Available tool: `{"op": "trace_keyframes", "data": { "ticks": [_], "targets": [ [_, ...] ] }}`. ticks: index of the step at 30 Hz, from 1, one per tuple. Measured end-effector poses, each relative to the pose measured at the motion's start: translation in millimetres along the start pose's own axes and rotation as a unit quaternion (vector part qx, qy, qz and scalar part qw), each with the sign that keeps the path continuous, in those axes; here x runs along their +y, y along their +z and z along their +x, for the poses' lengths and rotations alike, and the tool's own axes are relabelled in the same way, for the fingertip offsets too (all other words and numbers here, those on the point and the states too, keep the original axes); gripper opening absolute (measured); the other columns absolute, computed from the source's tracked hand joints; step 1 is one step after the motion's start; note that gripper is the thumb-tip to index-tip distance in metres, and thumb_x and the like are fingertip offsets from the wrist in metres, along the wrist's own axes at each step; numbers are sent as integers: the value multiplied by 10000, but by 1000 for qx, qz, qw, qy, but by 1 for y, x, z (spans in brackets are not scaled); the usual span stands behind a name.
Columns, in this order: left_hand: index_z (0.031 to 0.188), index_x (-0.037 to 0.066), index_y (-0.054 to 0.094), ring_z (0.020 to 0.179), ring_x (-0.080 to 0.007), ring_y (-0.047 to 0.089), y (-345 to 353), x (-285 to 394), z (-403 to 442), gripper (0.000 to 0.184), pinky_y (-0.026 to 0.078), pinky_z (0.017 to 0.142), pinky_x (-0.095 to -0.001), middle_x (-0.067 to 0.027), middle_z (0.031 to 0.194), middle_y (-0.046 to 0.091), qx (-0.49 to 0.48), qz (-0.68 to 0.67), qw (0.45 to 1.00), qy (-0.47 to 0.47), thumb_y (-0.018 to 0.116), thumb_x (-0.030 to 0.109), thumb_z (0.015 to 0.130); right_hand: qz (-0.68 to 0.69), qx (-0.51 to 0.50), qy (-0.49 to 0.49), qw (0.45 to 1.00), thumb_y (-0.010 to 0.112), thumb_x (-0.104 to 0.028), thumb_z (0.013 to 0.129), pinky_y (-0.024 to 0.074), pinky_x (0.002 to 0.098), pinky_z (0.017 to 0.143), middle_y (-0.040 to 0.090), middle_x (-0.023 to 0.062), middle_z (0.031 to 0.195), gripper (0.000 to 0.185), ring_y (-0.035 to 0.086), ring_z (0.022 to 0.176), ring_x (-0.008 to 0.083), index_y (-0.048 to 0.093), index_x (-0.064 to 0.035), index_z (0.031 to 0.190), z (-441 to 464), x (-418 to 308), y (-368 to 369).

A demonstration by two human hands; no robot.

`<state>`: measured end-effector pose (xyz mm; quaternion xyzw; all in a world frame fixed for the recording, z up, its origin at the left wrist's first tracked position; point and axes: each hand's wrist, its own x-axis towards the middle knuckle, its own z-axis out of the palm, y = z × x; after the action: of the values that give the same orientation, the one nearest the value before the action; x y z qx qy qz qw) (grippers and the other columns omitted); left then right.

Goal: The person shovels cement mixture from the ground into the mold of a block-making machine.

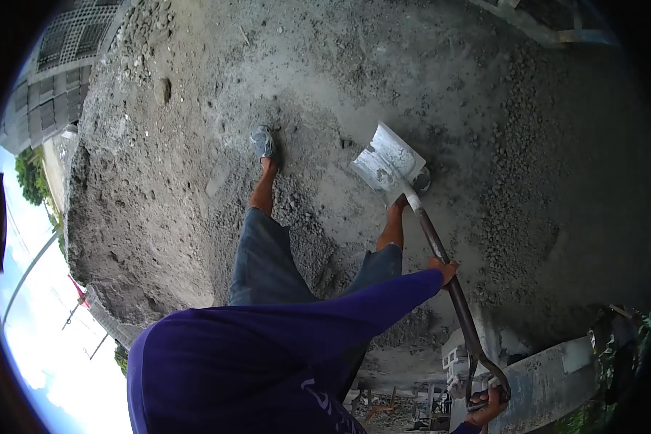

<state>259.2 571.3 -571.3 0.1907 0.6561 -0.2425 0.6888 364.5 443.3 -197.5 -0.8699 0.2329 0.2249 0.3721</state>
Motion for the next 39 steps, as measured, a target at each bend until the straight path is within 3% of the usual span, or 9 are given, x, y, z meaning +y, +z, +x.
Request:
{"op": "trace_keyframes", "data": {
  "ticks": [7, 8, 9, 13, 19, 24, 27, 32, 39],
  "targets": [
    [1172, -57, 304, 680, -299, 658, -111, 60, 23, 576, 593, 506, -416, -212, 927, 571, 64, -116, 991, -7, 635, 249, 814, -27, -86, -10, 996, 671, -86, 729, 379, 295, 340, 431, 11, 485, 170, 423, 340, 143, 504, -73, 700, 34, 30, 122],
    [1127, -77, 352, 643, -312, 658, -159, 52, 31, 530, 587, 498, -424, -213, 872, 593, 83, -131, 971, 183, 632, 244, 813, -10, -104, 10, 994, 677, -67, 724, 378, 299, 341, 436, 13, 493, 167, 428, 352, 140, 511, -65, 704, 10, 32, 166],
    [1078, -96, 473, 718, -282, 674, -214, 71, 40, 543, 560, 546, -398, -199, 821, 624, 132, -33, 989, 49, 678, 284, 750, 19, -124, 37, 991, 678, -62, 727, 377, 305, 343, 452, 20, 504, 161, 433, 365, 139, 518, -57, 715, -13, 41, 205],
    [1071, -137, 514, 773, -325, 672, -459, 118, 37, 586, 543, 643, -416, -239, 889, 640, 278, 30, 960, 32, 653, 318, 729, 97, -261, 104, 955, 681, -58, 725, 396, 310, 413, 466, 40, 503, 185, 474, 407, 152, 500, -65, 689, -174, 52, 376],
    [941, -43, 495, 545, -286, 582, -713, 170, -47, 303, 517, 513, -403, -165, 689, 561, 269, -181, 927, 187, 585, 184, 760, 214, -386, 74, 894, 719, -36, 707, 406, 281, 435, 539, 38, 529, 174, 515, 455, 112, 546, -48, 708, -347, 9, 478],
    [963, -115, 439, 527, -323, 583, -664, 156, -63, 307, 534, 482, -424, -225, 701, 567, 112, -265, 936, 205, 586, 71, 769, 238, -296, 113, 918, 710, -40, 732, 397, 270, 399, 532, 31, 548, 169, 489, 416, 108, 547, -44, 778, -354, 44, 413],
    [951, -108, 477, 543, -338, 639, -576, 129, -75, 304, 538, 449, -440, -220, 665, 631, 70, -69, 983, 154, 575, 148, 821, 313, -184, 158, 918, 686, -42, 739, 404, 287, 393, 496, 41, 498, 134, 491, 394, 142, 569, -22, 800, -401, 51, 349],
    [926, -79, 526, 607, -317, 658, -477, 63, 0, 342, 567, 528, -412, -176, 713, 638, -61, 320, 938, 119, 588, 249, 850, 444, -45, 242, 862, 585, -105, 807, 436, 362, 430, 500, 58, 535, 72, 495, 406, 205, 575, -37, 788, -472, 144, 295],
    [945, -20, 489, 624, -279, 648, -386, -13, -61, 364, 559, 493, -454, -162, 767, 605, -59, 448, 892, 1, 636, 294, 835, 592, 205, 353, 695, 512, -85, 778, 452, 355, 437, 445, 18, 515, 395, 463, 406, 168, 523, -78, 1173, -523, 187, 321]
  ]
}}
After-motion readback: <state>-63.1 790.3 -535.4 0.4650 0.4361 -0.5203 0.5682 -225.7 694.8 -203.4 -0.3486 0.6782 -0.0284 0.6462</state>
